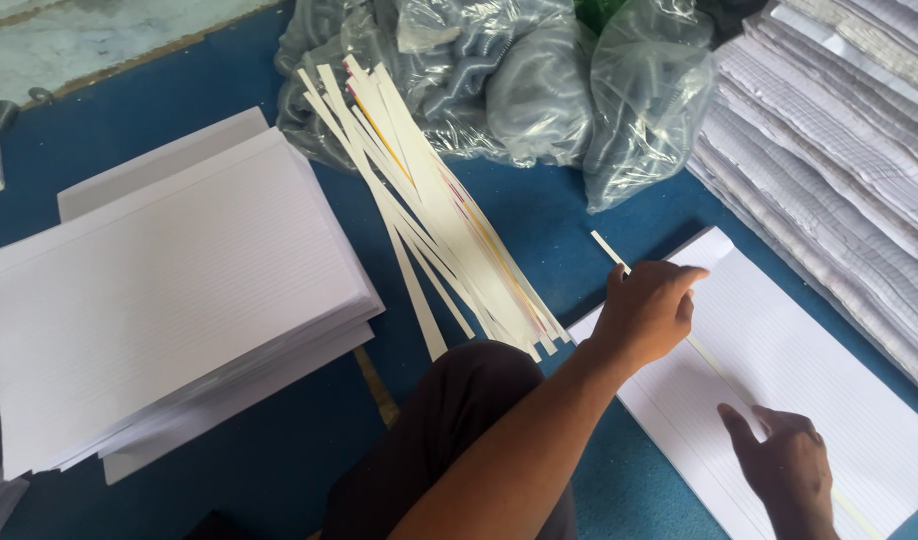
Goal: The person sits on the floor and assembles notebooks by stacking lined paper sheets, aligning them, and securing them with a plastic binding strip. They then fold the paper stack in half to form a booklet.
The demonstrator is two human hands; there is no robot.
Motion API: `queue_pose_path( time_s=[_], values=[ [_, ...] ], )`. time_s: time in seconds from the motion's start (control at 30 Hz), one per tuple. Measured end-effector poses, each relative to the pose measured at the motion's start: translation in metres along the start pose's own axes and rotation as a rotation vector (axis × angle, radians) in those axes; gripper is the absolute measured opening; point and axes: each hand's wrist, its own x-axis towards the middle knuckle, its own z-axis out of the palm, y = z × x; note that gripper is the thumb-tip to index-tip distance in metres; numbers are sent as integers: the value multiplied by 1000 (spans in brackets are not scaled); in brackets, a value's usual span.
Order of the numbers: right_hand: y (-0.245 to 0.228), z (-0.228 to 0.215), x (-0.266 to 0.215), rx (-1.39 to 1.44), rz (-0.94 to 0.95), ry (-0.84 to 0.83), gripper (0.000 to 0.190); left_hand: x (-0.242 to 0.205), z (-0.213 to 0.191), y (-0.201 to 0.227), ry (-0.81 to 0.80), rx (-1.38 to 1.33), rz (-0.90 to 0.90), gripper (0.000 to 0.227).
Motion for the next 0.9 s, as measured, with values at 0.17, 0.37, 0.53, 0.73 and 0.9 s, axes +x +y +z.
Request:
queue_pose_path(
  time_s=[0.17,0.37,0.53,0.73,0.9],
  values=[
    [17,0,22,87,175,-169,62,6,-23,4,220,-216,-11,31],
    [6,-21,19,121,203,-115,61,10,-53,0,327,-410,-120,32],
    [-30,-55,13,224,135,-44,55,17,-86,-11,391,-652,-259,30],
    [-96,-84,18,641,-45,10,58,-8,-155,-56,322,-484,-150,30],
    [-179,-100,18,805,-213,-26,59,-49,-227,-95,260,-192,-58,26]
  ],
)
